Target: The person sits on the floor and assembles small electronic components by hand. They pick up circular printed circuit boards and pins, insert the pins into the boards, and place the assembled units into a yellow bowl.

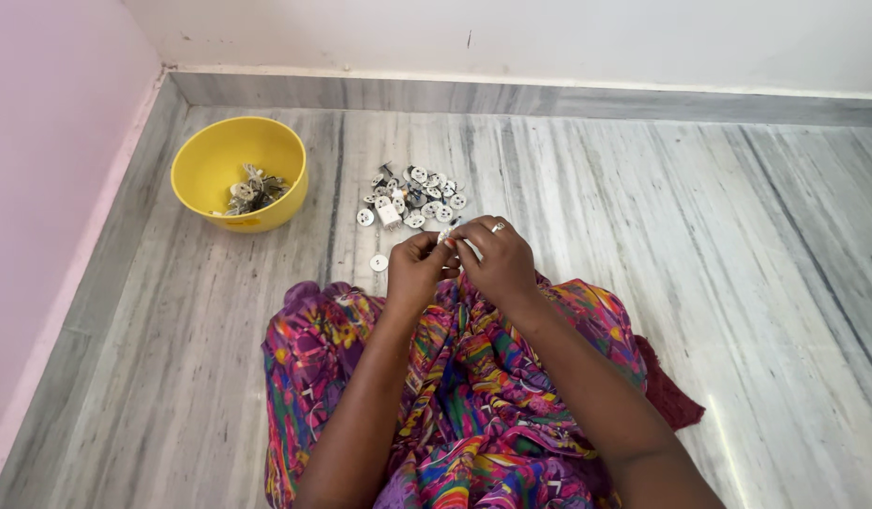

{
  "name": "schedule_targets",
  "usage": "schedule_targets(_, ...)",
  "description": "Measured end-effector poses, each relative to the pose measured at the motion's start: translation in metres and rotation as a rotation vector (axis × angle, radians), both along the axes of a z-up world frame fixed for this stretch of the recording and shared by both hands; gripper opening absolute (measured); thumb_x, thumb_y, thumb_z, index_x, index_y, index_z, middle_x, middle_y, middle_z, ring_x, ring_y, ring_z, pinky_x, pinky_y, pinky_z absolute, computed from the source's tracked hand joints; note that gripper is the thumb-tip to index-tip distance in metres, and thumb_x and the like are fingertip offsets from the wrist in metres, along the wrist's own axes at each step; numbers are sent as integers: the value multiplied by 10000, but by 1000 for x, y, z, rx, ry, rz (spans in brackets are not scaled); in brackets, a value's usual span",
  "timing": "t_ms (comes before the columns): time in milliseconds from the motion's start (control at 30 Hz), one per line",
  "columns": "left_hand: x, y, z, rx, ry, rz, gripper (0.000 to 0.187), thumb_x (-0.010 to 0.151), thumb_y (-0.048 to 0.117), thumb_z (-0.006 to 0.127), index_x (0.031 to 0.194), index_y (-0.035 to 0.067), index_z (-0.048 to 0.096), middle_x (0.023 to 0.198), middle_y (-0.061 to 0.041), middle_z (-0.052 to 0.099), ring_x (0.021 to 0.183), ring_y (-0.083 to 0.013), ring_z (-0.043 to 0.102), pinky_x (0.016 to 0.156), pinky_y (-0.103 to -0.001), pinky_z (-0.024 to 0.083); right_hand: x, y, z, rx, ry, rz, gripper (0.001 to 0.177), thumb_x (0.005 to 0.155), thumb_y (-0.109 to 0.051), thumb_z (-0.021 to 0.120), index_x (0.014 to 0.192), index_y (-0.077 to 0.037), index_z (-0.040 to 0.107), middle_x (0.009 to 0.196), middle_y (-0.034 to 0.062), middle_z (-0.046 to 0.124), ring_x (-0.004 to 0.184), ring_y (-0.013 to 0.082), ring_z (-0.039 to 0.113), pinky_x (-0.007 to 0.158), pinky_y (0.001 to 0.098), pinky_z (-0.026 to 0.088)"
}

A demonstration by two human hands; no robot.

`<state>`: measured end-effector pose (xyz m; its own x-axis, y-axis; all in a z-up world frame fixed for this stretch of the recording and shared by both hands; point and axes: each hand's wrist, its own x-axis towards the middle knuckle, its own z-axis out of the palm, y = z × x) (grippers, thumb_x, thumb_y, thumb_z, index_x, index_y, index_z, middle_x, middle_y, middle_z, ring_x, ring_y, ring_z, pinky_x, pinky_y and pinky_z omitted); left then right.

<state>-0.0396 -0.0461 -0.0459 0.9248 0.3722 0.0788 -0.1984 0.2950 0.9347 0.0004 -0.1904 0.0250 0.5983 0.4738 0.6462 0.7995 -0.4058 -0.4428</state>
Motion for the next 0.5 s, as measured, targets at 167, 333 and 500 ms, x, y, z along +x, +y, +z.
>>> schedule_targets(167,17,42,6,13,46,62,197,980,122,650,1001,-68,697,848,-102,730,703,-157,718,645,-307,634,36,33,-1,57,136,161,146,894,-140,743,1034,-98,755,973,69,726,880,223,727,735,350,575)
schedule_targets(333,35,87,5,-66,51,255,224,964,139,678,1040,-69,702,875,-109,707,731,-186,710,656,-323,626,96,65,-42,177,446,169,203,902,-174,735,1081,-79,755,990,59,746,872,157,730,734,300,586)
schedule_targets(500,51,109,-26,-206,90,316,217,962,151,656,1027,-55,680,872,-89,685,756,-193,718,680,-340,634,168,87,-136,-26,611,-22,249,894,-265,761,1044,-65,772,933,83,782,836,188,741,783,326,582)
